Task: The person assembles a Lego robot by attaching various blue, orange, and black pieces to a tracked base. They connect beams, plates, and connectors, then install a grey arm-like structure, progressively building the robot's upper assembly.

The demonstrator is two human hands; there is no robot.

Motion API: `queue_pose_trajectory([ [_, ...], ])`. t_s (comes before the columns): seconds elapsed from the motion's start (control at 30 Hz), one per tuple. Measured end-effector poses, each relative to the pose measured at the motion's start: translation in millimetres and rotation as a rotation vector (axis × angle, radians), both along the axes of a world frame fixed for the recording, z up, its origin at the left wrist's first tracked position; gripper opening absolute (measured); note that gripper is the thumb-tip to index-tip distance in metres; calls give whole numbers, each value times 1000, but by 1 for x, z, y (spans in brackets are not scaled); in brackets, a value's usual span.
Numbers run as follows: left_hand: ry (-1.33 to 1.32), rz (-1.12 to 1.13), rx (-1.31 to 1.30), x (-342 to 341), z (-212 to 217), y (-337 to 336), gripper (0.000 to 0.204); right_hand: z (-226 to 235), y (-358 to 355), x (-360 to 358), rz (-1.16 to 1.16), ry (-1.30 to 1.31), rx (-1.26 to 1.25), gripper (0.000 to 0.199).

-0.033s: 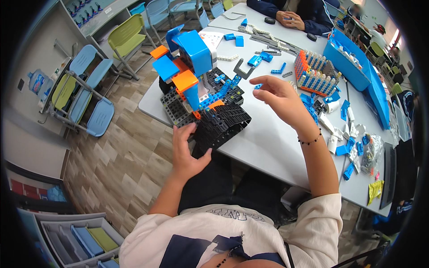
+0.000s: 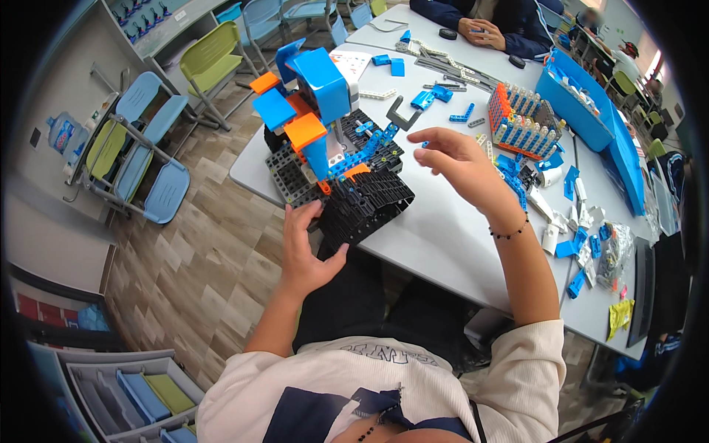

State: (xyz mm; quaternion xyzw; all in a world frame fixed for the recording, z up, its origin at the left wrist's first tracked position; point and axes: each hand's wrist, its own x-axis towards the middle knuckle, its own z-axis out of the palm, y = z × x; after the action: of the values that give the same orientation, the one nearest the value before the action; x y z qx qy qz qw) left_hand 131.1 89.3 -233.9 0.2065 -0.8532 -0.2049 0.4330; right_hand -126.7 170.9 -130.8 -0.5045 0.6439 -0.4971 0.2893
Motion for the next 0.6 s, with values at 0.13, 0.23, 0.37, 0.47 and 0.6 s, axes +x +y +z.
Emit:
queue_pose_trajectory([
  [0.13, 66, -37, -118, 0, 34, -5, 65, -6, -21, 9, 50, -106, 25, 38],
  [0.23, 102, 106, -213, -12, 69, 0, 45, -5, -33, 8, 45, -141, 42, 42],
  [0.37, -109, 47, -154, -52, 109, -2, 20, -11, -46, 9, 20, -78, 32, 45],
  [0.47, -372, 89, -96, -79, 125, -9, 21, -19, -50, 10, -13, 31, -35, 46],
  [0.6, -534, 180, -127, -95, 129, -14, 13, -21, -51, 14, -78, 193, -133, 48],
])
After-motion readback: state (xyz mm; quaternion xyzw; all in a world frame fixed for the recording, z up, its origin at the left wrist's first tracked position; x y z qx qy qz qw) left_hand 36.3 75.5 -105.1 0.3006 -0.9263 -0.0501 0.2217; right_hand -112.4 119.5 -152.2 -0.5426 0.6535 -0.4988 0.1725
